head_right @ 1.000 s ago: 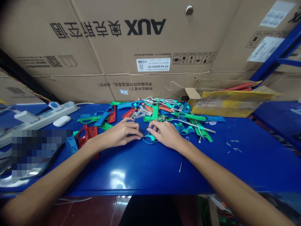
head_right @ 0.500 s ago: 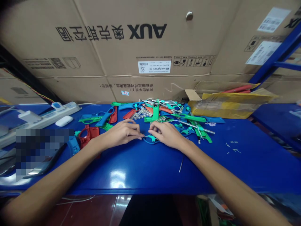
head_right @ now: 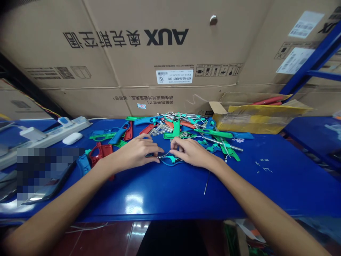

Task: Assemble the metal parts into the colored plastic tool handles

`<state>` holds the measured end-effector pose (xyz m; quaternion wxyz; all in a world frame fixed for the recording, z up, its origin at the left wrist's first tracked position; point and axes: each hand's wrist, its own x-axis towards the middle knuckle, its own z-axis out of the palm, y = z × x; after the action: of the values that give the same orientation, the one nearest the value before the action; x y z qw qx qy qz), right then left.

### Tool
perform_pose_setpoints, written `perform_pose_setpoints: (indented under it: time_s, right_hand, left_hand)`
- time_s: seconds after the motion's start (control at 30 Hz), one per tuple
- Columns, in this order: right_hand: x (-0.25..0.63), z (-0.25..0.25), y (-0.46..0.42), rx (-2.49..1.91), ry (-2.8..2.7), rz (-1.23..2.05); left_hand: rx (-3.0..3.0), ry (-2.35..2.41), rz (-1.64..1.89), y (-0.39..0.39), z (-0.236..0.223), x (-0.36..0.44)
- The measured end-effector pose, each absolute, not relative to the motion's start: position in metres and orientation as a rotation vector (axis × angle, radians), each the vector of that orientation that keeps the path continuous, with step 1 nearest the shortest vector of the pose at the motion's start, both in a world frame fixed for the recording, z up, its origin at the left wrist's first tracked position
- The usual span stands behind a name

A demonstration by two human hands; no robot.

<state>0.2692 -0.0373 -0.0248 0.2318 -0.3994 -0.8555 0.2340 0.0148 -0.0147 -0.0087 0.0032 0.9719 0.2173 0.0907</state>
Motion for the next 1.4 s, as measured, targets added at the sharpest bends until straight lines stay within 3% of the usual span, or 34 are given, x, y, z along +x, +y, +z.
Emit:
perform_pose_setpoints:
  time_s: [0.27, 0.57, 0.77, 0.87, 1.03, 1.1, 1.4]
  right_hand:
    - [0.268, -0.020, -0.040, -1.074, -2.419, 0.558]
    - [0.284, -0.007, -0.033, -1.011, -2.438, 0.401]
    - [0.382, 0.030, -0.024, -1.683, -2.003, 0.004]
    - [0.435, 0.037, -0.029, -2.069, -1.811, 0.119]
    - [0.470, 0.024, -0.032, -2.501, -1.450, 0.840]
    - [0.469, 0.018, -0.031, -2.525, -1.387, 0.973]
    - [0.469, 0.006, -0.022, -2.580, -1.493, 0.823]
  left_hand:
    - [2.962, 0.730, 0.501, -0.016, -0.010, 0.019]
    - [2.948, 0.800, 0.487, -0.021, -0.024, 0.032]
    - [2.991, 0.912, 0.541, -0.013, -0.023, 0.026]
    - [3.040, 1.004, 0.540, -0.013, -0.022, 0.028]
    - [3.088, 1.088, 0.389, -0.010, -0.017, 0.043]
    - [3.075, 0.980, 0.328, -0.003, -0.017, 0.053]
    - [3.019, 1.003, 0.353, 0.032, -0.025, 0.088]
